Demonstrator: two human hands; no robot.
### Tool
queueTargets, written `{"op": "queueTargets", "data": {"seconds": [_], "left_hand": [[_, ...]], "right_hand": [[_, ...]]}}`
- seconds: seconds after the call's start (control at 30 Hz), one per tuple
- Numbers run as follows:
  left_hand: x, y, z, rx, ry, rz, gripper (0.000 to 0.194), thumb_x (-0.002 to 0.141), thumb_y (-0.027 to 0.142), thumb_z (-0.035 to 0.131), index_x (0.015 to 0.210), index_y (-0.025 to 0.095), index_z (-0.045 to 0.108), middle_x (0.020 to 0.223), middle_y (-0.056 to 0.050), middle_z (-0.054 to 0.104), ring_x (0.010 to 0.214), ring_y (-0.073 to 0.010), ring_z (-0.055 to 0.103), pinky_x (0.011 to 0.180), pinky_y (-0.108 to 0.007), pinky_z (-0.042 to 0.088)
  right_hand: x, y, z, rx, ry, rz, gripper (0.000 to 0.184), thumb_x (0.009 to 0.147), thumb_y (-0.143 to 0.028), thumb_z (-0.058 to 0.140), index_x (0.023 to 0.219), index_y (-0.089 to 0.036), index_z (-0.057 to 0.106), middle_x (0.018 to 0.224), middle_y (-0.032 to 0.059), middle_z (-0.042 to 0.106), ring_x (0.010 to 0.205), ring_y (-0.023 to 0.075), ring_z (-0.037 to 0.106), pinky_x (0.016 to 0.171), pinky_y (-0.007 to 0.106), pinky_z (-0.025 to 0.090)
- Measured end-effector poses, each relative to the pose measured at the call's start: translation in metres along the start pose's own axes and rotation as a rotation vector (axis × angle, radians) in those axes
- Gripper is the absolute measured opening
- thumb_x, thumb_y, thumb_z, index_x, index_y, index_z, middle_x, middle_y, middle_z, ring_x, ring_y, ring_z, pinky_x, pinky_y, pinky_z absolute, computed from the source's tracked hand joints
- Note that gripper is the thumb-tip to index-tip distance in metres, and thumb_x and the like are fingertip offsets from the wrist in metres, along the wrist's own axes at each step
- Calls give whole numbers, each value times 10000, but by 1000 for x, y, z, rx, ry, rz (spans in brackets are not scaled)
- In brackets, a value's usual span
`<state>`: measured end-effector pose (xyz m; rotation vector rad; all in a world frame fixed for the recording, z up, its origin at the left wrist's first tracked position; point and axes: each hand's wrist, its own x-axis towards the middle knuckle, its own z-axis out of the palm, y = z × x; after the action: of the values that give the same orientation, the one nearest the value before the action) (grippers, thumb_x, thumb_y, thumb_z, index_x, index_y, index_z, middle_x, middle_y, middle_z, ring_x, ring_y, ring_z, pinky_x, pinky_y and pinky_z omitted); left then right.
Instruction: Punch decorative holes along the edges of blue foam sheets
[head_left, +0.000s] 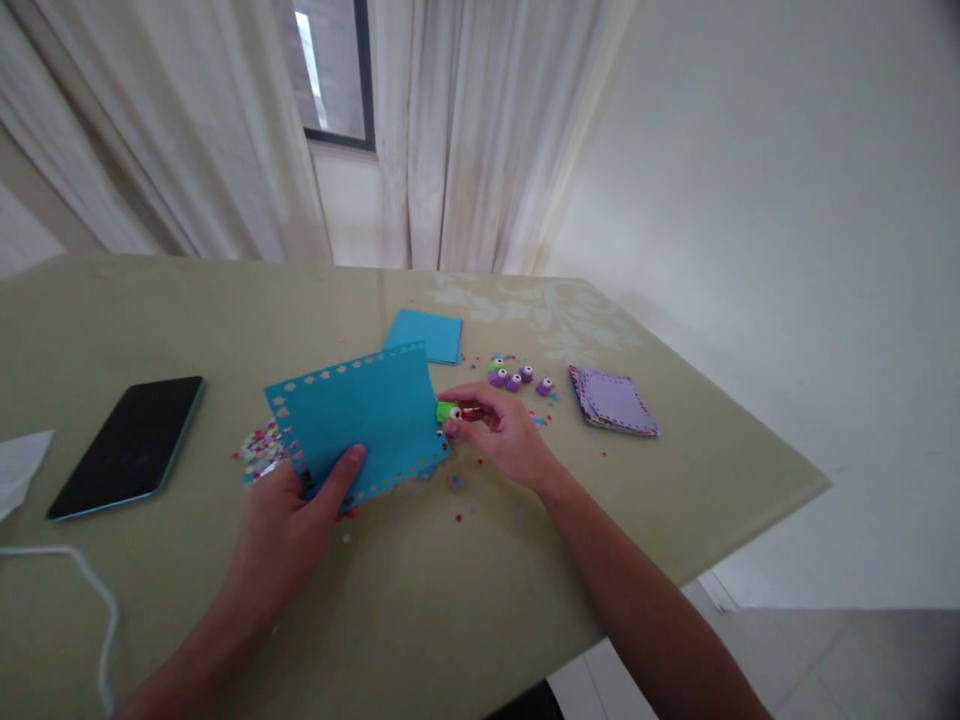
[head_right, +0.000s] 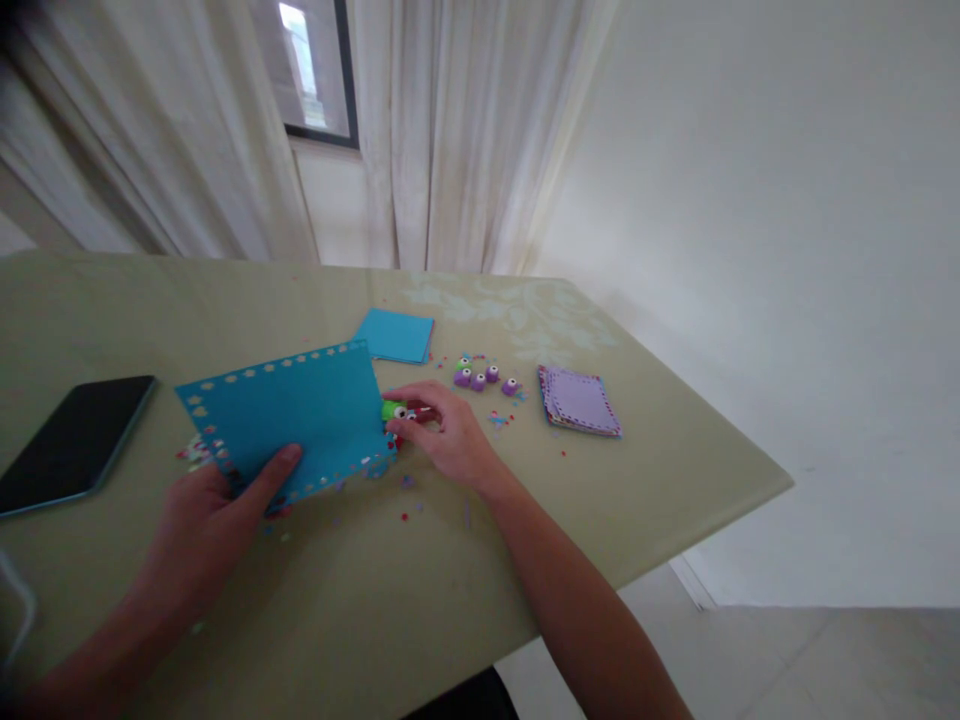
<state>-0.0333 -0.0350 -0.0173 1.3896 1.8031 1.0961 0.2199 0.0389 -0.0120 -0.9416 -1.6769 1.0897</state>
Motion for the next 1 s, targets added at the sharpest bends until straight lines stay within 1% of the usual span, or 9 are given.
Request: {"op": "queueTargets", "data": {"seconds": [0.1, 0.2, 0.37, 0.47, 0.57, 0.73, 0.83, 0.93, 1.0], "left_hand": [[1, -3, 1, 32, -6, 7, 502, 823, 717, 647, 664, 241, 665, 613, -8, 726, 536, -205, 638, 525, -300, 488], [0, -3, 1, 31, -22, 16, 490, 834, 697, 644, 650, 243, 657, 582, 1, 702, 533, -203, 636, 513, -293, 478], [-2, 3, 2, 0, -43, 19, 488, 832, 688, 640, 631, 243, 646, 570, 6, 686, 523, -194, 625, 495, -284, 471], [-3, 5, 2, -6, -38, 32, 489, 828, 685, 648, 620, 243, 633, 572, 9, 682, 522, -189, 619, 495, -280, 472], [-3, 4, 1, -3, -36, 47, 476, 833, 672, 651, 631, 241, 638, 580, 10, 682, 525, -187, 617, 500, -280, 476], [-2, 2, 1, -11, -54, 35, 473, 843, 679, 648, 700, 229, 685, 626, 1, 715, 551, -198, 646, 524, -287, 500], [-2, 1, 2, -27, -59, 29, 474, 838, 684, 660, 722, 226, 697, 660, -1, 733, 563, -201, 656, 536, -290, 515], [-1, -1, 4, -28, -55, 30, 489, 834, 696, 661, 725, 221, 699, 675, -8, 737, 570, -203, 653, 537, -295, 517], [0, -3, 5, -31, -68, 23, 495, 835, 702, 656, 749, 217, 710, 695, -13, 746, 578, -207, 660, 537, -299, 521]], "right_hand": [[0, -1, -1, 78, -10, 73, 429, 797, -376, 892, 1192, -263, 772, 1189, 67, 759, 998, 199, 712, 936, 377, 586], [-1, -1, 0, 158, -28, 172, 507, 713, -358, 945, 1179, -252, 774, 1105, 57, 779, 966, 202, 714, 921, 382, 594], [-2, 0, 3, 265, -51, 295, 449, 686, -379, 957, 1088, -253, 802, 1078, 46, 787, 936, 203, 725, 905, 384, 594], [-1, 0, 3, 305, -78, 371, 425, 713, -421, 939, 1077, -250, 800, 976, 34, 794, 878, 202, 733, 897, 394, 590], [-1, 0, 4, 357, -73, 401, 406, 689, -419, 953, 1016, -237, 794, 972, 27, 783, 877, 189, 721, 897, 369, 578], [-1, -1, 7, 421, -43, 449, 483, 612, -339, 1001, 1016, -245, 753, 932, -4, 742, 849, 162, 688, 833, 313, 559], [-1, -1, 9, 456, -53, 490, 496, 601, -365, 1004, 1015, -241, 762, 938, 5, 756, 841, 164, 687, 827, 314, 562], [0, 1, 10, 474, -60, 487, 470, 614, -406, 997, 992, -228, 782, 998, 22, 776, 855, 161, 694, 832, 306, 564], [0, 3, 10, 470, -57, 494, 456, 628, -421, 991, 981, -222, 782, 983, 22, 778, 829, 152, 693, 808, 295, 565]]}}
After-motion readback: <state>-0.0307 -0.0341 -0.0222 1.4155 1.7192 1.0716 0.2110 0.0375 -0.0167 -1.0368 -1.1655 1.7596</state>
